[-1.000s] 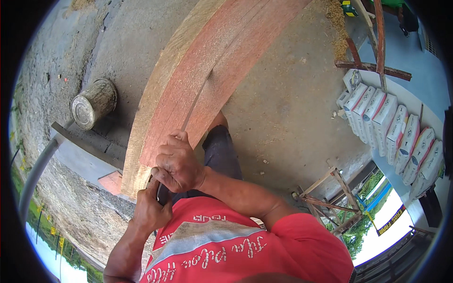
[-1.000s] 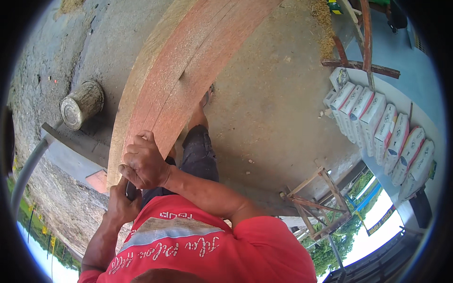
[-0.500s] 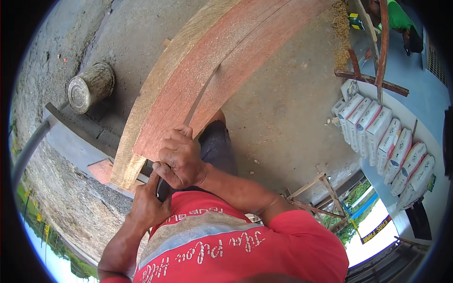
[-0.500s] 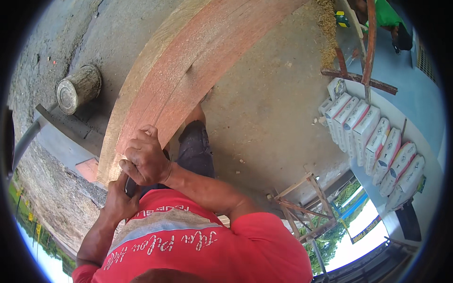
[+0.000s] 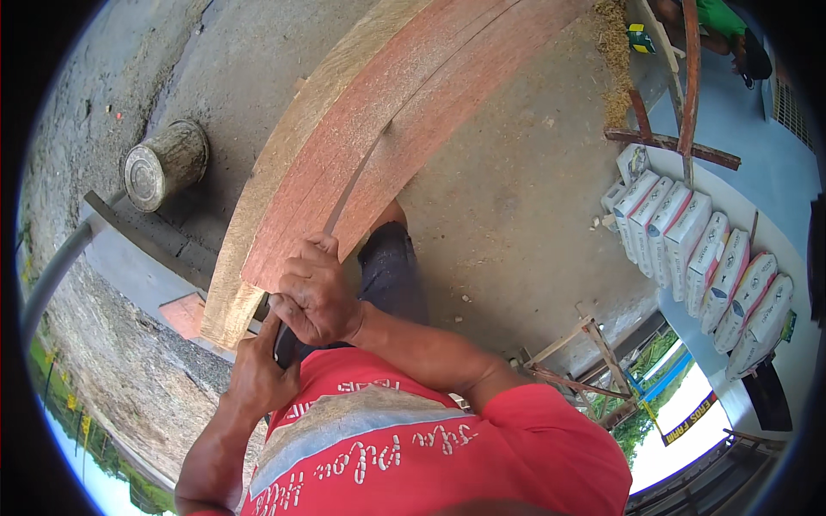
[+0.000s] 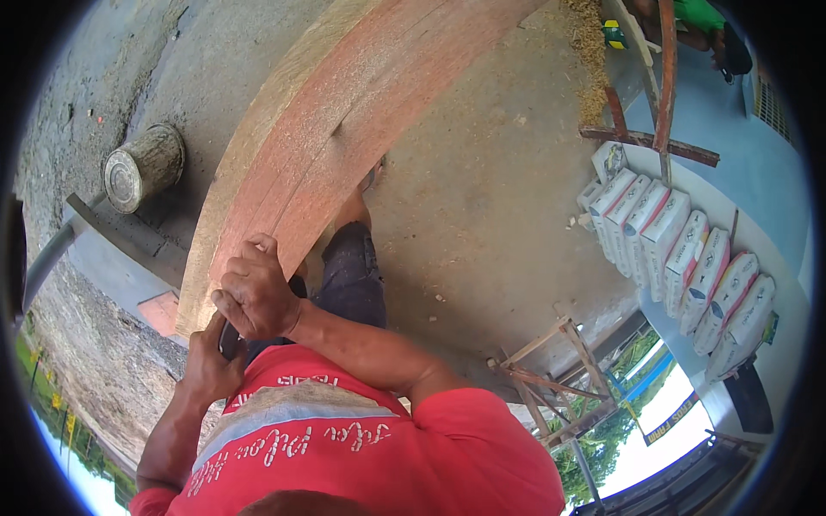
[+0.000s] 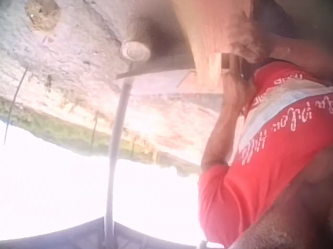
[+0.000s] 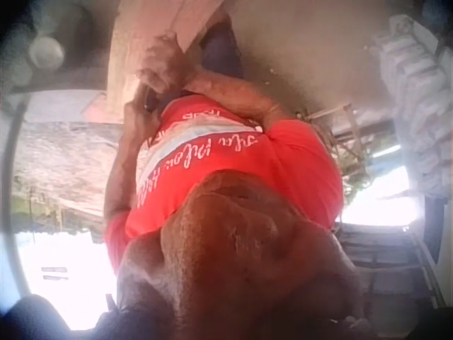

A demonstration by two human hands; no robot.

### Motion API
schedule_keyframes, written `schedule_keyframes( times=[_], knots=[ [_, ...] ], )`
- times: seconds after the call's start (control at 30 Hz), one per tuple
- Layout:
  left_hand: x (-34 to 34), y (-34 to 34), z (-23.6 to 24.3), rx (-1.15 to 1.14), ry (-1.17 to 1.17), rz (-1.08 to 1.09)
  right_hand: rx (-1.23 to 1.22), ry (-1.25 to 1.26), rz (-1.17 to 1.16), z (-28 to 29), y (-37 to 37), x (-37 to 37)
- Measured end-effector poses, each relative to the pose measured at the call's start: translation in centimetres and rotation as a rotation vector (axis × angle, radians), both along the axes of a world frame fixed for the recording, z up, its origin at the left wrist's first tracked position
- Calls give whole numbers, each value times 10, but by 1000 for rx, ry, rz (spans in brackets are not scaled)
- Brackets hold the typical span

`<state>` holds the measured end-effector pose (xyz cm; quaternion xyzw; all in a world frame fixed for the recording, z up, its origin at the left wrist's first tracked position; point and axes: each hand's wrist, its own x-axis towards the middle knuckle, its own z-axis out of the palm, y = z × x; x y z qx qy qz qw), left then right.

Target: The person cuts a curved wooden board using a hand saw.

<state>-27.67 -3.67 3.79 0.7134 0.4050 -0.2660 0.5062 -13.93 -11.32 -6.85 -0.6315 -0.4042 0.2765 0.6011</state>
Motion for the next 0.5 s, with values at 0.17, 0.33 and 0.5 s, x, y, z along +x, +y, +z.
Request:
schedule_keyframes(
  times=[0.17, 0.33, 0.5],
  knots=[
    [132, 40, -122, 115, -91, -137, -1, -268, -53, -123, 34, 119],
    [153, 33, -132, 106, -128, -47, -45, -145, -47, -134, 35, 134],
    [38, 9, -18, -38, 56, 13, 26, -30, -57, -30, 3, 22]
  ],
)
